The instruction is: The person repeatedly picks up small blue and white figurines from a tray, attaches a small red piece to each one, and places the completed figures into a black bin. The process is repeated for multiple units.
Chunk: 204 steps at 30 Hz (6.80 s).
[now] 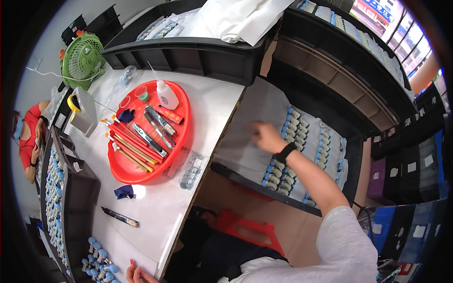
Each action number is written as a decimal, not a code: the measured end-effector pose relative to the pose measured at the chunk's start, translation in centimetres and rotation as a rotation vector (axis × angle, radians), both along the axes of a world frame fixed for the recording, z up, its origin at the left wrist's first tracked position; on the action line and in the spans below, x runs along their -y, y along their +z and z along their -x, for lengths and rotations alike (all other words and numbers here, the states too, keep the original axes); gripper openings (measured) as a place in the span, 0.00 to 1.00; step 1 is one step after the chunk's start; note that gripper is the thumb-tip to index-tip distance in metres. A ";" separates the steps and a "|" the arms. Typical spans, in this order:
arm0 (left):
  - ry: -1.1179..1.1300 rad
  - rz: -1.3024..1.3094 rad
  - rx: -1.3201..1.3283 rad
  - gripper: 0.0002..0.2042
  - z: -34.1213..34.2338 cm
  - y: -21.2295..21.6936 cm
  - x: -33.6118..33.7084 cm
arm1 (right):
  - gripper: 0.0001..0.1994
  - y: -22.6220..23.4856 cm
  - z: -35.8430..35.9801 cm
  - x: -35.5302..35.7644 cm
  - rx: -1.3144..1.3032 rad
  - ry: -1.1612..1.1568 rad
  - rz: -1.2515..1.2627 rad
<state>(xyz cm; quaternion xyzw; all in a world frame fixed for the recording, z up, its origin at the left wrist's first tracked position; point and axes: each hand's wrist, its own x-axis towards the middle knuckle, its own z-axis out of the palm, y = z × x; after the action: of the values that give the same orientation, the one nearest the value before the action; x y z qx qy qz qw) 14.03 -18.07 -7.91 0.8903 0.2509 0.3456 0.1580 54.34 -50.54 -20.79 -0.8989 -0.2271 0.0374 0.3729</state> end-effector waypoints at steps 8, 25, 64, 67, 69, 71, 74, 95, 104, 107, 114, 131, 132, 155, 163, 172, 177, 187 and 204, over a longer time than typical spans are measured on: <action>-0.017 -0.041 0.017 0.06 0.6 -0.6 -0.6 | 0.21 -1.3 4.5 -11.9 0.469 0.423 0.138; -0.080 -0.077 0.020 0.04 0.7 0.9 0.3 | 0.27 3.9 9.6 1.0 0.376 -0.678 -0.586; -0.129 -0.090 -0.042 0.05 0.4 1.6 0.1 | 0.21 -3.3 -1.7 15.6 -0.078 -0.685 -0.304; -0.102 -0.076 -0.057 0.06 0.0 1.8 0.4 | 0.24 -6.9 -5.9 16.9 -0.123 -0.820 -0.344; -0.117 -0.054 -0.062 0.06 -0.5 1.6 0.2 | 0.26 -10.5 -7.2 21.2 -0.159 -0.902 -0.363; -0.050 -0.032 -0.084 0.07 0.3 1.3 0.5 | 0.26 -8.2 -6.3 16.0 -0.359 -0.995 -0.521; -0.077 -0.012 -0.066 0.07 -0.4 1.2 0.4 | 0.25 -11.2 -6.0 19.5 -0.428 -1.049 -0.520; -0.076 0.007 -0.069 0.09 -0.1 0.6 0.3 | 0.29 -5.1 -2.8 15.8 -0.583 -1.014 -0.634; -0.121 -0.022 -0.056 0.09 -0.3 0.9 0.4 | 0.36 -2.8 1.3 11.9 -0.860 -0.960 -0.804; -0.129 -0.040 -0.058 0.08 -0.3 0.9 0.3 | 0.36 -3.2 1.7 12.3 -0.827 -0.942 -0.800; -0.080 -0.097 -0.080 0.07 -0.2 1.1 0.5 | 0.36 -1.2 5.1 11.7 -0.953 -0.926 -0.776; -0.085 -0.089 -0.046 0.06 0.0 0.9 0.4 | 0.28 -0.3 10.2 10.2 -1.265 -0.786 -0.542; -0.091 -0.092 -0.053 0.06 0.0 0.9 0.4 | 0.28 -0.4 10.7 9.8 -1.357 -0.765 -0.503; -0.043 -0.055 -0.053 0.11 0.8 -0.1 -0.4 | 0.41 -1.4 10.0 9.9 -1.445 -0.673 -0.521; -0.113 -0.005 0.070 0.10 1.4 0.4 -1.9 | 0.51 -7.0 8.3 14.0 -1.483 -0.613 -0.618; -0.224 0.204 0.248 0.13 6.0 3.3 -0.7 | 0.20 3.1 11.6 0.2 -0.188 -0.019 -0.172; -0.338 0.006 0.120 0.12 10.3 9.9 -4.8 | 0.12 14.9 25.6 -15.5 -0.628 0.469 -0.602; -0.180 -0.162 -0.479 0.14 11.9 10.5 -22.5 | 0.09 15.5 38.0 -31.9 -0.546 1.063 -0.570; -0.229 1.064 0.515 0.15 12.4 6.9 -10.8 | 0.16 15.2 37.5 -32.4 -0.895 0.962 -0.698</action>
<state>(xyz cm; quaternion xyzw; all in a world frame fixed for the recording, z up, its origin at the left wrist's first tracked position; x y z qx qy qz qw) 1.67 -7.28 -0.99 0.5982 0.2455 0.3579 0.6737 16.80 -18.12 -5.61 -0.4283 -0.4206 0.4846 0.6363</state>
